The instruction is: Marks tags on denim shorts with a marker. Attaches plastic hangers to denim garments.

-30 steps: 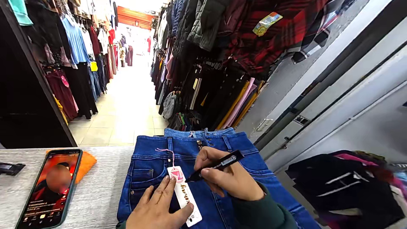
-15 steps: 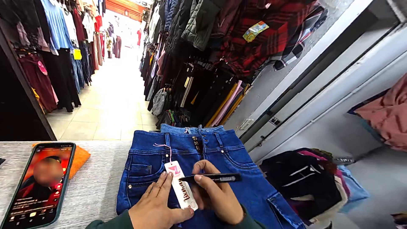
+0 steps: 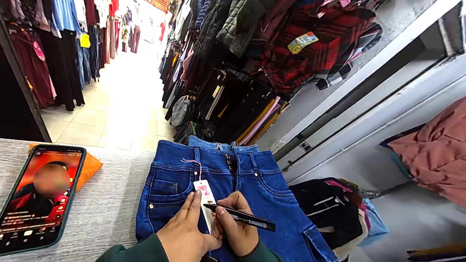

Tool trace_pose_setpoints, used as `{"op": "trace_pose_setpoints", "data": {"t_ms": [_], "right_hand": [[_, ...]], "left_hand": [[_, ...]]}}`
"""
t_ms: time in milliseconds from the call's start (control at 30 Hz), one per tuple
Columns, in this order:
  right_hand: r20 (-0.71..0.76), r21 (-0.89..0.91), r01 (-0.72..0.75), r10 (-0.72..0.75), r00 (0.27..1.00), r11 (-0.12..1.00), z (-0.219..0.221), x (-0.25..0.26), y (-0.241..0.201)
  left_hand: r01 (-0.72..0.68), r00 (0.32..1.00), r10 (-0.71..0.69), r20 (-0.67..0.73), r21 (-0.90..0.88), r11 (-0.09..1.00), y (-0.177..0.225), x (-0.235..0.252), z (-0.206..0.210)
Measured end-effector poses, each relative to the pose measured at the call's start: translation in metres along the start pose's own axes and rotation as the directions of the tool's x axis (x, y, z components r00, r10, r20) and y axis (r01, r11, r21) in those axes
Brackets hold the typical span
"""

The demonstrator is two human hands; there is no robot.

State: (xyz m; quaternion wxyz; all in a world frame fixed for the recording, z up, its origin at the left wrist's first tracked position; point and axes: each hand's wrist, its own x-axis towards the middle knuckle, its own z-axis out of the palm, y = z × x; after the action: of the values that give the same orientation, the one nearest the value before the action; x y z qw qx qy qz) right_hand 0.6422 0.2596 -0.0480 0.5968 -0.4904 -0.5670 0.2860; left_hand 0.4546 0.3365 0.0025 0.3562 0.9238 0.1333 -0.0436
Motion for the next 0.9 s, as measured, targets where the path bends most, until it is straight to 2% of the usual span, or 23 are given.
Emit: {"op": "trace_pose_setpoints", "data": {"t_ms": [300, 767, 900], "right_hand": [[0.035, -0.036, -0.030, 0.031, 0.999, 0.999, -0.0004, 0.0028, 0.0001], [-0.017, -0.087, -0.045, 0.043, 0.999, 0.995, -0.0005, 0.0034, -0.0011], [-0.001, -0.066, 0.003, -0.003, 1.000, 0.998, -0.0035, 0.0006, 0.0006]], "left_hand": [[0.024, 0.999, -0.024, 0.036, 0.003, 1.000, 0.0025, 0.0000, -0.0034], [0.019, 0.998, -0.021, 0.056, 0.025, 1.000, 0.0030, -0.0003, -0.0050], [0.020, 0.998, -0.021, 0.058, 0.019, 1.000, 0.0031, -0.0003, -0.0058]]}}
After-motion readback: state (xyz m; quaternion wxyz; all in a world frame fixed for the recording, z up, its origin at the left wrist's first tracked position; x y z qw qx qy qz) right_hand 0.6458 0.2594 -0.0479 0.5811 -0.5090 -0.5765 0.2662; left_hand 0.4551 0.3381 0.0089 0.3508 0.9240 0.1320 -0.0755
